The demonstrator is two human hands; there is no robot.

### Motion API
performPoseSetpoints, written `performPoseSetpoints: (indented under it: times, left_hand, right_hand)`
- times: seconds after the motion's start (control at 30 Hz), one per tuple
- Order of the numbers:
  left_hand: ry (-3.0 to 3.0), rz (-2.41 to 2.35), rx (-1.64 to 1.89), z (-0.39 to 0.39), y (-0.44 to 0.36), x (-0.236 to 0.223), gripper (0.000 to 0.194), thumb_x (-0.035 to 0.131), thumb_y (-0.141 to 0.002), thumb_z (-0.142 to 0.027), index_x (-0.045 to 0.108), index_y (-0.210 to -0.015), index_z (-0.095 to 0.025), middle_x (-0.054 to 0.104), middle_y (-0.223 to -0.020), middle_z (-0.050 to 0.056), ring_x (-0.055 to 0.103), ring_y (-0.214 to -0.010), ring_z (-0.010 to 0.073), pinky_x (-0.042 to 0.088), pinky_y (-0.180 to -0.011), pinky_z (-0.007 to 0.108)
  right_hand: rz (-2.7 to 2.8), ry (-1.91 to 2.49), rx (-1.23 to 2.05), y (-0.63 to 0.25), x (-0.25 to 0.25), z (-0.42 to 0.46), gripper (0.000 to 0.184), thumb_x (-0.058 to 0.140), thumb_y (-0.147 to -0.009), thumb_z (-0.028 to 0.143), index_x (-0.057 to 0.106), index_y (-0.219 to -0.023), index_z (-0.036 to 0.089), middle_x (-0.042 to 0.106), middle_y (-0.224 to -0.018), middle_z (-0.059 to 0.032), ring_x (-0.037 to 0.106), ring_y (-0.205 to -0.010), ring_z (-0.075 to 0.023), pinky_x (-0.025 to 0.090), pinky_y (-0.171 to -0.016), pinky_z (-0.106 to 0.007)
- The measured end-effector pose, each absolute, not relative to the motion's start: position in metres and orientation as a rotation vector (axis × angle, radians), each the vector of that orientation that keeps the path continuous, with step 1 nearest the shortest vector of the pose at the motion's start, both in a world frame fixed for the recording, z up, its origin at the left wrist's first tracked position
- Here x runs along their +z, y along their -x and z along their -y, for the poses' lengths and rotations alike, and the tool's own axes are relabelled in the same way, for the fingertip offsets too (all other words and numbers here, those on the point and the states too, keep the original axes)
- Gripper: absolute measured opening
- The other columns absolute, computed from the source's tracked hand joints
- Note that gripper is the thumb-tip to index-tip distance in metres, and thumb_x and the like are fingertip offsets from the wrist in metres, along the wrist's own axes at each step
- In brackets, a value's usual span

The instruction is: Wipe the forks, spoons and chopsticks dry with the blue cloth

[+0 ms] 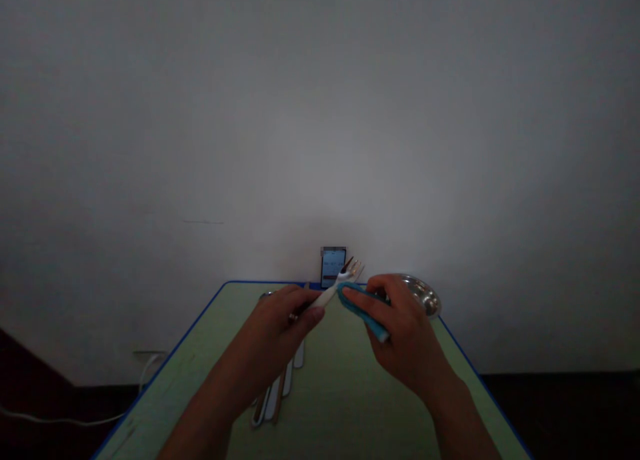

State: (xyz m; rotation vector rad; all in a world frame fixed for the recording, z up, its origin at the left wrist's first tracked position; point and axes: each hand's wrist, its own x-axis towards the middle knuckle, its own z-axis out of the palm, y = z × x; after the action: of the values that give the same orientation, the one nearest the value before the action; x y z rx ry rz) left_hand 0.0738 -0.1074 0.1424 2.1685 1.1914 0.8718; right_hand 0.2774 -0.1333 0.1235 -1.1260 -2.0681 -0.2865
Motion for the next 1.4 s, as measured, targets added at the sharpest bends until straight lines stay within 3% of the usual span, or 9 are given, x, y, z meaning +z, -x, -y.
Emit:
performPoseSetpoints:
  times: [0.93, 1.4]
  left_hand:
    - [-2.302, -1.209, 0.819, 0.106, -0.065, 0.137, 0.027, 0.042, -0.089, -0.032, 0.064, -0.098, -0.022, 0.064, -0.090, 0.004, 0.057, -0.083, 0.0172, 0.044, -0.074, 0.029]
    - [-2.297, -1.180, 0.796, 0.106, -0.062, 0.136, 0.033, 0.036, -0.091, -0.034, 0.062, -0.108, -0.024, 0.063, -0.097, 0.004, 0.057, -0.092, 0.0189, 0.043, -0.082, 0.030]
  right_hand:
    - [1.959, 1.172, -0.412, -0.281, 0.125, 0.133, 0.052, 0.052, -0.071, 0.001, 0.057, -0.118, 0.023, 0.047, -0.097, -0.0068, 0.046, -0.086, -0.0182, 0.042, -0.072, -0.034]
    - [1.892, 1.127, -0.365, -0.283, 0.122, 0.132, 0.056, 0.050, -0.072, 0.002, 0.053, -0.122, 0.025, 0.046, -0.099, -0.0069, 0.046, -0.089, -0.0195, 0.045, -0.074, -0.037]
